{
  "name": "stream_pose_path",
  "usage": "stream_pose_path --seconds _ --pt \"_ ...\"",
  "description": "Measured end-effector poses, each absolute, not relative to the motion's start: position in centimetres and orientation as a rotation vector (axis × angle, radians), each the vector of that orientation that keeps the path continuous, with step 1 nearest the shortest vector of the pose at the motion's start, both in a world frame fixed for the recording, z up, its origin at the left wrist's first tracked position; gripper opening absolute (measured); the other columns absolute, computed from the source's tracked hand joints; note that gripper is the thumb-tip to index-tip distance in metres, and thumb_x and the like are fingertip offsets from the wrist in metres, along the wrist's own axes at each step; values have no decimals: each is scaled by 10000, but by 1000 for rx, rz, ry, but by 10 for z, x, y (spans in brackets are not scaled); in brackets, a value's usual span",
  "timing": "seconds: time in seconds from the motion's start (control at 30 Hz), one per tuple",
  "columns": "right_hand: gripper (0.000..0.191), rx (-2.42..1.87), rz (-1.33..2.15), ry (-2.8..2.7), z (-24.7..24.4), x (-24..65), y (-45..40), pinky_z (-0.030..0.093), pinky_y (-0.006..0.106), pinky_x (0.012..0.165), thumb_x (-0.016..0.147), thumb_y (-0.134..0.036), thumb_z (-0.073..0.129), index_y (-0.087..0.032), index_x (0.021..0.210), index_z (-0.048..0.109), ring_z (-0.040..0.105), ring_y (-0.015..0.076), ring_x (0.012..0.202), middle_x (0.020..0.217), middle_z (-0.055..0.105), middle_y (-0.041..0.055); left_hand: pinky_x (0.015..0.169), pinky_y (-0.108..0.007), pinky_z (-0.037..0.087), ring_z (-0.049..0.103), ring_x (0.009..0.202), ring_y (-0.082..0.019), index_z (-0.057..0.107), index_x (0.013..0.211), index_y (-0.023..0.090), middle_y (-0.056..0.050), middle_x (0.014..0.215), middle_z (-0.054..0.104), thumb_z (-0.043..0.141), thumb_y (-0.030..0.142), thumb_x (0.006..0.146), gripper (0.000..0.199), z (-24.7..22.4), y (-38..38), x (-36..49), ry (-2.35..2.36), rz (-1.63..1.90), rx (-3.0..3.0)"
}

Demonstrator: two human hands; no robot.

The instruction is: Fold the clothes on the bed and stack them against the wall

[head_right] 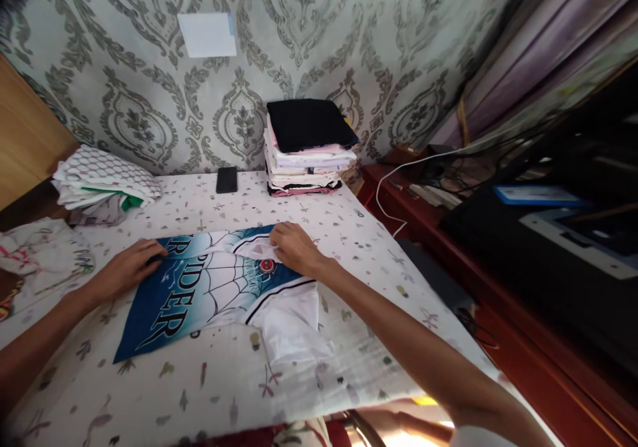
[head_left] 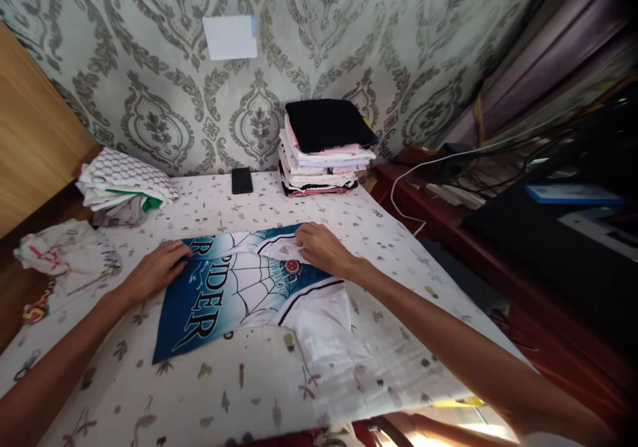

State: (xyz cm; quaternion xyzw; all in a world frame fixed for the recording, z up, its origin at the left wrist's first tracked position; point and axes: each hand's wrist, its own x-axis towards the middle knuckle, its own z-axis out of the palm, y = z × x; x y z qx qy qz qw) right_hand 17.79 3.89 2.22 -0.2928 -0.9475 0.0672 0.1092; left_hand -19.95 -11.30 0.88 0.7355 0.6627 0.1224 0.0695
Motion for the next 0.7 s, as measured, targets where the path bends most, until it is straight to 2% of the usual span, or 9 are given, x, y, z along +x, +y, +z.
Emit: stream_pose_path --seconds 0.13,0.27,0.33,0.4,0.47,0.6,0.7 --pt "227 -763 309 -2835 37 196 15 426 305 735 806 -25 492 -185 915 611 586 190 823 913 672 58 902 -387 503 603 1052 -274 625 979 264 -92 1093 664 377 467 894 331 12 -115 -200 1948 335 2221" --pt "89 -658 678 -2880 46 216 -10 421 265 661 882 -204 565 -205 945 627 591 146 697 831 680 15 902 -374 490 606 1059 -278 645 970 261 -84 1099 671 410 533 895 367 17 -118 -200 1912 315 2229" --pt "138 -740 812 -2763 46 219 -16 428 256 651 923 -304 546 -204 919 642 591 135 664 778 673 4 868 -356 493 626 1008 -271 652 965 259 -74 1080 689 424 560 891 384 20 -118 -198 1921 336 2195" --pt "231 -818 782 -2643 43 214 -13 431 259 662 960 -332 479 -201 870 646 588 136 670 768 670 9 817 -337 497 648 913 -252 649 970 252 -58 1030 713 420 563 894 393 24 -116 -197 1981 400 2117" --pt "248 -946 639 -2554 38 206 -3 433 270 692 966 -313 449 -194 878 648 603 149 721 840 689 32 786 -324 496 658 857 -237 638 984 240 -46 982 731 410 549 893 394 28 -112 -198 2078 518 2022" --pt "245 -1495 338 -2391 29 190 27 433 304 733 957 -349 486 -176 1026 644 648 213 871 1035 707 98 805 -316 498 666 930 -242 625 989 208 -63 977 736 430 494 833 380 25 -93 -214 2245 725 1850" --pt "372 -1824 323 -2363 26 184 44 431 324 735 980 -482 444 -179 989 661 656 258 937 1013 717 121 823 -337 501 661 931 -249 631 993 193 -77 968 722 442 478 782 402 15 -78 -227 2277 668 1787"
